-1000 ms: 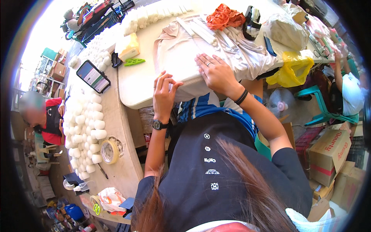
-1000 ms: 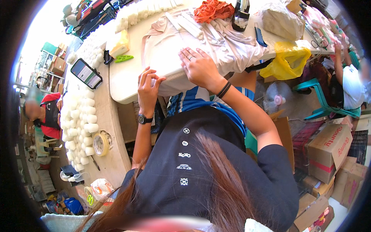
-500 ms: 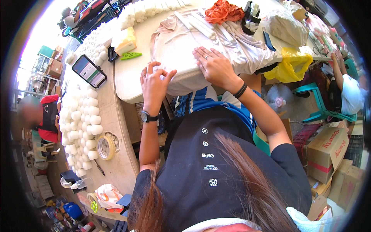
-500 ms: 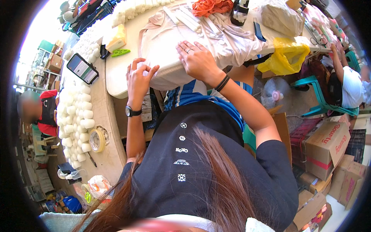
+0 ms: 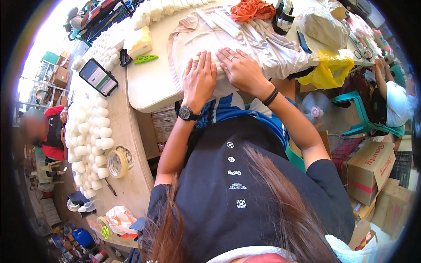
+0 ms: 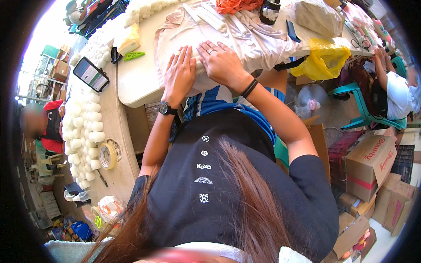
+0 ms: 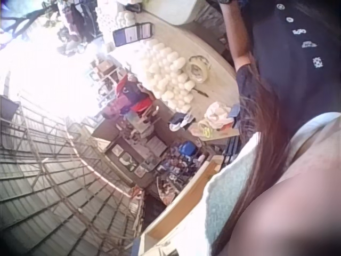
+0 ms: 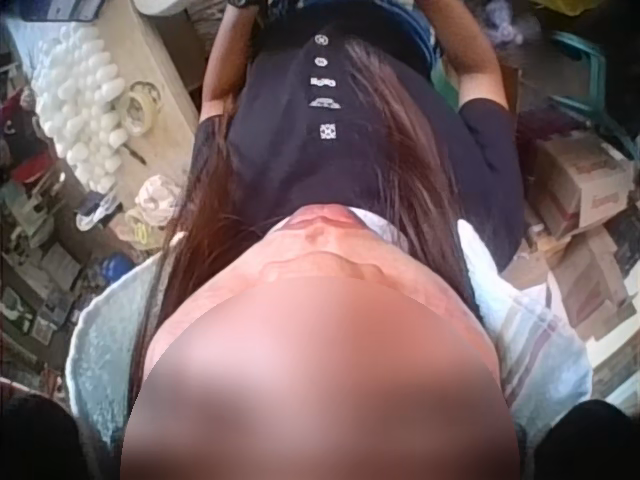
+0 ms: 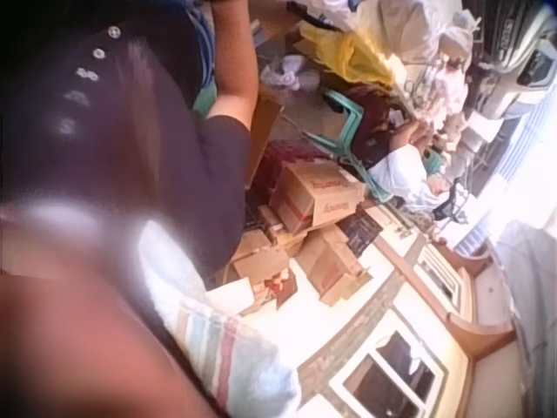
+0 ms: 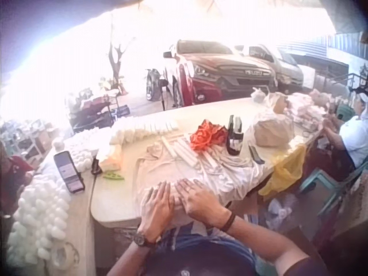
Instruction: The person repeatedly picks up white foam cylinders, rolls them on a table, and arranges them in rows. They also handle a small orange fabric piece and a blue plastic tool, placing items on a light-colored cloth covering the table.
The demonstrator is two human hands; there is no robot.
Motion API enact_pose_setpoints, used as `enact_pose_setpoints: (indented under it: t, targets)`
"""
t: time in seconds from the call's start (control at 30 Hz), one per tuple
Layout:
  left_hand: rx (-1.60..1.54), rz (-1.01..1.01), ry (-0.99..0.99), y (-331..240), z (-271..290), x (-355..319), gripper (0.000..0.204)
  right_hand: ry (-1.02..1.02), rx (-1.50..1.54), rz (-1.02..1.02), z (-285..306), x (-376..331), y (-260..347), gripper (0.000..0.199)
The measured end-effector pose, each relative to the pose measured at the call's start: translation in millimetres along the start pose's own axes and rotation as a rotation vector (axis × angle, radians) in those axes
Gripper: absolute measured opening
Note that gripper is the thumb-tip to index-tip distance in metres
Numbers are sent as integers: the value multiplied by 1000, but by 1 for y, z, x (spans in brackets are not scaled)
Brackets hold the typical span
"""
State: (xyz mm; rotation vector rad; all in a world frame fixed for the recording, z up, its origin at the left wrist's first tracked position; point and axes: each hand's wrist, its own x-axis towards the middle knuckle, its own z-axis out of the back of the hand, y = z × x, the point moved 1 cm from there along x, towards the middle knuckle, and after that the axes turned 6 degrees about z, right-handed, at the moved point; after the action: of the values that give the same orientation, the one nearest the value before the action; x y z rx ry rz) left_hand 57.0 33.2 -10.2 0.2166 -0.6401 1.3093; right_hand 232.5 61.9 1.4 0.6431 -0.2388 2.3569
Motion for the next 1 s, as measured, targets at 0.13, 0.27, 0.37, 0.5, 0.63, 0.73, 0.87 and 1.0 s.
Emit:
enact_pose_setpoints:
  t: [0.13,0.27,0.37,0.5,0.63,0.73,0.87,1.0]
  targets:
    - [-34,59,31,0,-1,6,46,39,-5,9,-6,5,-7,45]
    - [-83,110,73,4,-2,9,45,7,81,-2,-9,10,-13,46]
    - [-121,72,53,9,-3,9,46,56,43,2,-9,9,-16,46]
    - [-135,96,29,9,-4,9,43,48,30,19,-8,9,-14,46]
    - [-113,120,41,5,-3,10,44,-40,-42,39,-1,9,-15,47]
    - [-109,120,39,4,-3,10,45,-339,56,-257,17,6,-51,47]
    - [-115,133,54,5,-3,8,46,-768,217,-846,49,-6,-168,50]
    - [-96,159,88,4,-4,10,47,-570,352,-1202,46,9,-284,71]
